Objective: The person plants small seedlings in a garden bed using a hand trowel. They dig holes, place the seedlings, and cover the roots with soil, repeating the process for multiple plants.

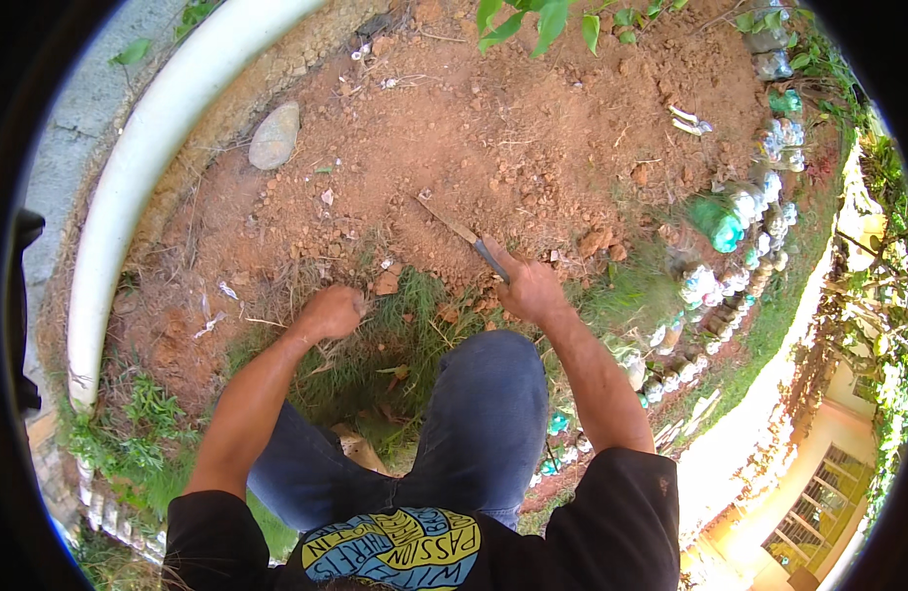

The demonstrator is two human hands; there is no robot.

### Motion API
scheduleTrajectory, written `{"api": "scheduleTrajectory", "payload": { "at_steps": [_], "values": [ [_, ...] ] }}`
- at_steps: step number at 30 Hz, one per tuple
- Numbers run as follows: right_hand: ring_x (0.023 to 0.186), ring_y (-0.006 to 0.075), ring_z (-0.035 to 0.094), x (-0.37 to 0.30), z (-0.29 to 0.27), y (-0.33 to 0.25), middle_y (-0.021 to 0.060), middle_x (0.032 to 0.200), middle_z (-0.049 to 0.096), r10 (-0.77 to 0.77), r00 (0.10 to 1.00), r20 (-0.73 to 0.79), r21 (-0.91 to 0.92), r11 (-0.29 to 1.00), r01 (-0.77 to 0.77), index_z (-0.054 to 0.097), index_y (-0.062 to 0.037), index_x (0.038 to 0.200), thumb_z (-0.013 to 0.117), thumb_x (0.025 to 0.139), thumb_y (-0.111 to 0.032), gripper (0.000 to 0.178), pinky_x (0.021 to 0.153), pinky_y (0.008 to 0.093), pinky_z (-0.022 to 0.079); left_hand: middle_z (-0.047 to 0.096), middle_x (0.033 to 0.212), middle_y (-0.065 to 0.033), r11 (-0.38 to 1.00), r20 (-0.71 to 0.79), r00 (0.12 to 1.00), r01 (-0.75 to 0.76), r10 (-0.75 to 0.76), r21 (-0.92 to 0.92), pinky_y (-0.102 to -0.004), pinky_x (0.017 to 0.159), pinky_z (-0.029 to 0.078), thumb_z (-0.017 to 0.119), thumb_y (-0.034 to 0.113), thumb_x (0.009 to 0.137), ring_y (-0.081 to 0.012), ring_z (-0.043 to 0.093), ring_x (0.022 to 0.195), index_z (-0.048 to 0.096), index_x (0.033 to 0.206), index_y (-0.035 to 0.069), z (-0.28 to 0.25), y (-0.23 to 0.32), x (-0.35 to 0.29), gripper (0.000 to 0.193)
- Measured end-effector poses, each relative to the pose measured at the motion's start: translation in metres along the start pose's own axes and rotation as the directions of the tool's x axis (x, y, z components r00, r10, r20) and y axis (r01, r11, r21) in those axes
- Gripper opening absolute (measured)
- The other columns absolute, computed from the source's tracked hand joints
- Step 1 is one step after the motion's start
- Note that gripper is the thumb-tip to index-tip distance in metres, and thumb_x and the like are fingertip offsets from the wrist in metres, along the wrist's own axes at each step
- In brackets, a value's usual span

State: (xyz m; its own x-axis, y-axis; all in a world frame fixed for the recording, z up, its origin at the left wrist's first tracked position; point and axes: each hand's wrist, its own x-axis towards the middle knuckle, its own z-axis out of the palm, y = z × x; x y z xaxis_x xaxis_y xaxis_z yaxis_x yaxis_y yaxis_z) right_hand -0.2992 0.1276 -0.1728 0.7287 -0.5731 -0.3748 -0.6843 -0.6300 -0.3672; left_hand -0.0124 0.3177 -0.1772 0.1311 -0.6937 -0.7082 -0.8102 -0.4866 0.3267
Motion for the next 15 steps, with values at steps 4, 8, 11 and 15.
{"api": "scheduleTrajectory", "payload": {
  "at_steps": [4, 8, 11, 15],
  "values": [
    [0.082, 0.0314, 0.071, -0.013, 0.014, 0.0, 0.0175, 0.108, 0.069, -0.046, 0.992, 0.117, -0.099, 0.993, 0.058, 0.027, -0.0334, 0.155, 0.06, 0.083, -0.017, 0.081, 0.08, 0.0436, 0.062, 0.071, 0.092, -0.0179, 0.998, -0.045, 0.998, -0.051, 0.053, 0.032, -0.0475, 0.079, 0.054, 0.062, 0.016, 0.079, -0.0366, 0.069, 0.087, 0.072, 0.094, 0.007, -0.002, 0.005, -0.008, 0.02],
    [0.07, 0.0273, 0.069, -0.018, 0.014, 0.002, 0.0152, 0.1, 0.069, -0.158, 0.985, -0.063, -0.043, 0.987, 0.155, 0.03, -0.0331, 0.155, 0.059, 0.084, -0.017, 0.078, 0.077, 0.0425, 0.063, 0.071, 0.086, -0.0196, 0.999, -0.126, 0.992, 0.022, -0.019, 0.023, -0.0476, 0.074, 0.056, 0.065, 0.04, 0.086, -0.0355, 0.07, 0.08, 0.072, 0.089, 0.003, -0.005, 0.047, -0.012, 0.038],
    [0.071, 0.0249, 0.069, -0.004, -0.003, 0.006, 0.0164, 0.106, 0.069, -0.006, 0.999, -0.039, 0.11, 0.994, 0.01, 0.031, -0.0305, 0.155, 0.059, 0.083, -0.014, 0.079, 0.075, 0.0405, 0.064, 0.071, 0.083, -0.02, 0.994, -0.121, 0.987, 0.107, -0.102, 0.033, -0.0462, 0.074, 0.057, 0.062, 0.054, 0.087, -0.0346, 0.071, 0.08, 0.073, 0.086, 0.0, 0.0, 0.081, -0.013, 0.056],
    [0.076, 0.0277, 0.071, 0.025, -0.019, 0.008, 0.0176, 0.105, 0.071, 0.168, 0.967, -0.19, 0.038, 0.986, -0.164, 0.028, -0.0285, 0.156, 0.059, 0.082, -0.011, 0.081, 0.076, 0.0407, 0.064, 0.072, 0.085, -0.0183, 0.991, -0.168, 0.977, 0.135, -0.132, 0.007, -0.0457, 0.076, 0.057, 0.063, 0.053, 0.087, -0.0342, 0.072, 0.083, 0.074, 0.089, -0.001, 0.015, 0.104, 0.0, 0.056]
  ]
}}
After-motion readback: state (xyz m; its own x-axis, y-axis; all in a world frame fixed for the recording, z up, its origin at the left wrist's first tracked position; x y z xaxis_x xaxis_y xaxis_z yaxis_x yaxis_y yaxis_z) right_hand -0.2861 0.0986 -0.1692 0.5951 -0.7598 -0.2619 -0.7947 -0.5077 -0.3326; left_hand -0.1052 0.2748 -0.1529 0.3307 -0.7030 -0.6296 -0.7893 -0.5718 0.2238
